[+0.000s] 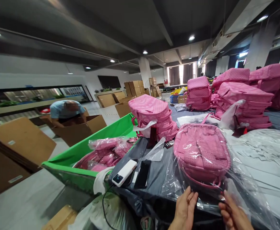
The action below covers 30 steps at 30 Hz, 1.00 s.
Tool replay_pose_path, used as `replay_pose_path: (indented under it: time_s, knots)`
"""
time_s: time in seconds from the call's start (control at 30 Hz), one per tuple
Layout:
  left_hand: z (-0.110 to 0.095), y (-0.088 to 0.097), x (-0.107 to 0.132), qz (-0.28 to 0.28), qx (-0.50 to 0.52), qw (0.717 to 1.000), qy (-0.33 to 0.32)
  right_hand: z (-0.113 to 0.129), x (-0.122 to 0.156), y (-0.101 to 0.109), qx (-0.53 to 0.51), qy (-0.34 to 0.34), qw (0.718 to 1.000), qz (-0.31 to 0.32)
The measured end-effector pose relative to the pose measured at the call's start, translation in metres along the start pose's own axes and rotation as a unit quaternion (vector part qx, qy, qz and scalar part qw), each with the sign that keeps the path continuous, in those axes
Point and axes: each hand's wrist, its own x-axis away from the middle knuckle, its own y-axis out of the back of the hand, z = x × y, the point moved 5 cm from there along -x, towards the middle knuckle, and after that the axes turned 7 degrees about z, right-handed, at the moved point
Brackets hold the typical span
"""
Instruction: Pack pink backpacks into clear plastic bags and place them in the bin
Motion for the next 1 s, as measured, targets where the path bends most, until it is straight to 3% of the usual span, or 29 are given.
replay_pose_path:
  time_s: [0.07,0.13,0.2,0.27,0.33,0.4,0.43,0.47,0.53,0.6,0.63,0.7,0.77,0.87,1.0]
  knots:
    - [-0.010,-0.013,0.007,-0.029,0.059,0.997,0.049,0.021,0.005,0.001,-0.009,0.041,0.999,-0.010]
    - [-0.021,-0.023,0.012,-0.038,0.072,0.993,0.084,0.040,0.014,-0.003,0.051,0.087,0.994,0.034]
    - [-0.032,-0.028,0.015,-0.009,0.079,0.995,0.067,0.058,0.021,-0.006,0.122,0.148,0.978,0.087]
    - [-0.041,-0.034,0.018,0.087,0.077,0.993,-0.028,0.077,0.022,-0.010,0.217,0.243,0.935,0.144]
    - [-0.043,-0.044,0.024,0.230,-0.010,0.963,-0.142,0.092,0.016,-0.016,0.351,0.359,0.849,0.167]
    - [-0.033,-0.055,0.024,0.318,-0.201,0.894,-0.244,0.099,0.004,-0.022,0.470,0.474,0.731,0.138]
    - [-0.028,-0.059,0.020,0.318,-0.304,0.847,-0.298,0.100,-0.003,-0.024,0.506,0.527,0.674,0.109]
    - [-0.025,-0.063,0.014,0.290,-0.393,0.794,-0.362,0.100,-0.009,-0.027,0.529,0.574,0.620,0.080]
    - [-0.030,-0.071,0.001,0.181,-0.505,0.672,-0.510,0.096,-0.019,-0.032,0.561,0.636,0.529,0.032]
    - [-0.039,-0.080,-0.008,0.095,-0.565,0.533,-0.623,0.090,-0.026,-0.036,0.589,0.660,0.467,0.001]
    - [-0.043,-0.084,-0.013,0.082,-0.589,0.466,-0.655,0.088,-0.029,-0.038,0.603,0.662,0.445,-0.006]
    - [-0.050,-0.090,-0.022,0.111,-0.635,0.364,-0.673,0.082,-0.034,-0.040,0.624,0.662,0.414,-0.015]
    - [-0.054,-0.092,-0.030,0.173,-0.673,0.302,-0.653,0.077,-0.042,-0.041,0.647,0.652,0.394,-0.026]
    - [-0.053,-0.097,-0.046,0.231,-0.745,0.249,-0.574,0.071,-0.058,-0.043,0.673,0.631,0.384,-0.042]
    - [-0.046,-0.118,-0.072,0.257,-0.811,0.205,-0.484,0.080,-0.090,-0.055,0.702,0.543,0.455,0.067]
